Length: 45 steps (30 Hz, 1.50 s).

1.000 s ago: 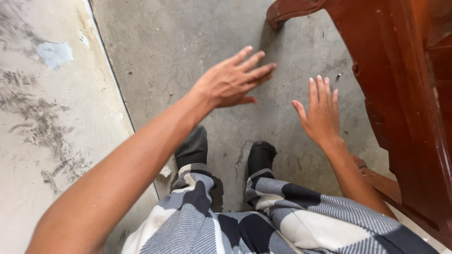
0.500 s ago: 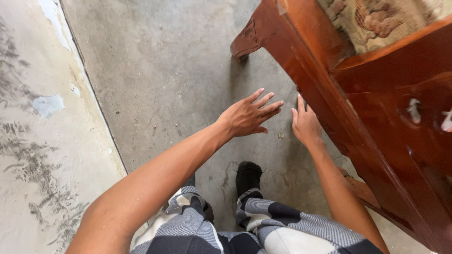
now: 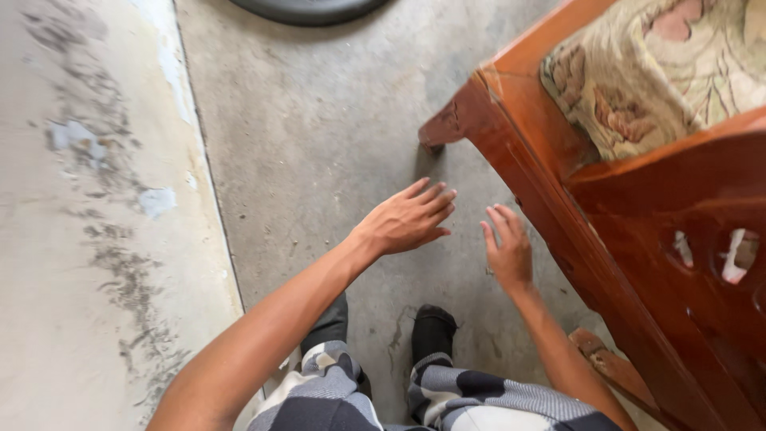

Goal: The person assembles a standing electric fan by attaching the fan blades to the motor shaft, securing them with a nut, and then fitting the front and rear wire cages. The person uses a screwdriver to tighten the nut and aligns the cages with the fan stand.

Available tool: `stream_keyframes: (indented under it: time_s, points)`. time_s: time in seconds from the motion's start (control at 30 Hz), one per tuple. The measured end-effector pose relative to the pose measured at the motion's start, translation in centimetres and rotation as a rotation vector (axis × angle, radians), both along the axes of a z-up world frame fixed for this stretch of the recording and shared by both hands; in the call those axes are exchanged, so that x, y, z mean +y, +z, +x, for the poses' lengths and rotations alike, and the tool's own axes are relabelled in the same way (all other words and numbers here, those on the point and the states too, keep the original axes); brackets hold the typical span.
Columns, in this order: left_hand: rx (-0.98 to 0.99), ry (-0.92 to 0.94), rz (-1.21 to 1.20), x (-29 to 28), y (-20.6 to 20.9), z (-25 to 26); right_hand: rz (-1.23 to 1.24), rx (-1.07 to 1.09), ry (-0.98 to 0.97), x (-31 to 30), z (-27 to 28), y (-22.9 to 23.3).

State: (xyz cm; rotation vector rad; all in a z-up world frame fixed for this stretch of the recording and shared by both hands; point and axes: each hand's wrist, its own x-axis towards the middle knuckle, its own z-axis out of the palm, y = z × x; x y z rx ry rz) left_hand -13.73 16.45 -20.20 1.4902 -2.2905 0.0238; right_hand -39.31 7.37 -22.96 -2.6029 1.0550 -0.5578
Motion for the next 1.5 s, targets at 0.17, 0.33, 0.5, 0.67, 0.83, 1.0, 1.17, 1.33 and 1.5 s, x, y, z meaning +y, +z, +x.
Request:
stream_keyframes:
  time_s: [0.17,0.33,0.5,0.67,0.83,1.0,1.17,1.33,1.5]
  points:
    - [0.188,0.264,-0.157,1.7,3.7,4.3,0.040,-0.209,0.150,3.5,7.3,6.5]
    - [0.283,0.466,-0.259,2.9,10.1,7.5,0.083,-0.436,0.187,4.6,14.5,15.8]
    - [0.360,0.644,-0.339,3.3,19.5,9.8,0.120,-0.570,0.145,4.8,19.5,26.3]
    - [0.353,0.733,-0.331,4.2,30.2,10.3,0.170,-0.612,0.072,4.5,22.9,36.3]
    - [0.369,0.806,-0.293,5.0,40.8,10.2,0.306,-0.709,-0.005,4.7,24.0,45.7]
    - [0.414,0.854,-0.264,4.7,51.8,9.2,0.363,-0.783,-0.040,4.7,23.5,56.4]
    - [0.472,0.881,-0.221,3.1,62.7,8.2,0.464,-0.812,-0.072,3.2,23.3,67.5]
    - [0.472,0.874,-0.241,0.8,71.3,9.3,0.378,-0.765,-0.096,1.1,24.5,76.4]
    - [0.502,0.847,-0.253,-2.2,76.6,12.9,0.299,-0.810,-0.064,-2.2,28.4,81.3]
